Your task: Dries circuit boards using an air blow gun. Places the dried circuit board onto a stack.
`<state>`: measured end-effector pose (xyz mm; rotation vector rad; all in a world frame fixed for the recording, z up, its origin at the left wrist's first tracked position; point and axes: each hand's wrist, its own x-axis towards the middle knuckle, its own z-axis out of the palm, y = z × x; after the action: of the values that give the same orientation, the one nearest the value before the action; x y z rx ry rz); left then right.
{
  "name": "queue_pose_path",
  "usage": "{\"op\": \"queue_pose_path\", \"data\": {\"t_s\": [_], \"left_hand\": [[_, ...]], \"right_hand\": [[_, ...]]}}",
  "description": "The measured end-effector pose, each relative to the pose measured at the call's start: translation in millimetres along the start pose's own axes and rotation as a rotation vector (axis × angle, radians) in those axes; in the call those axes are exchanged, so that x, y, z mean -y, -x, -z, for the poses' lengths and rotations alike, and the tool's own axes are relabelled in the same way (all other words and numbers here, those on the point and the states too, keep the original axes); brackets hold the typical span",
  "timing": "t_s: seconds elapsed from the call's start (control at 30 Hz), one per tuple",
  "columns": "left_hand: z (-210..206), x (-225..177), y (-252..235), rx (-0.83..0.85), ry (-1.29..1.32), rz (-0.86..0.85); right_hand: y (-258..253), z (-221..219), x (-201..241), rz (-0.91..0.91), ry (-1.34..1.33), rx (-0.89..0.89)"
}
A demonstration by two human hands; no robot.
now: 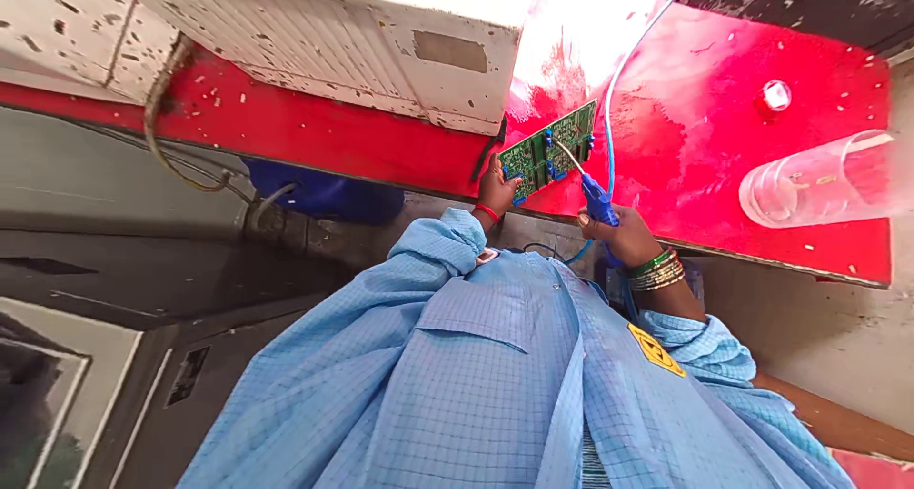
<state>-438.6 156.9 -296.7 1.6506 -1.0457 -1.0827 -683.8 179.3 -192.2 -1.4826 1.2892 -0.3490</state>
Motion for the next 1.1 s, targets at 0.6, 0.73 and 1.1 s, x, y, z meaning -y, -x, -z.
{"op": "queue_pose_path", "data": {"t_s": [0.6,0.73,1.1], "left_hand": [[-22,-15,25,-0.113,-0.116,-0.018],[-25,-14,29,-0.148,-0.071,0.009],[-25,-4,30,-0.182,0.046,0.072]], "right_hand": [[12,18,-44,-0.078,0.083,0.164],[13,29,-24,0.133,0.018,0.122],[12,19,-65,-0.136,0.104,0.260]]}}
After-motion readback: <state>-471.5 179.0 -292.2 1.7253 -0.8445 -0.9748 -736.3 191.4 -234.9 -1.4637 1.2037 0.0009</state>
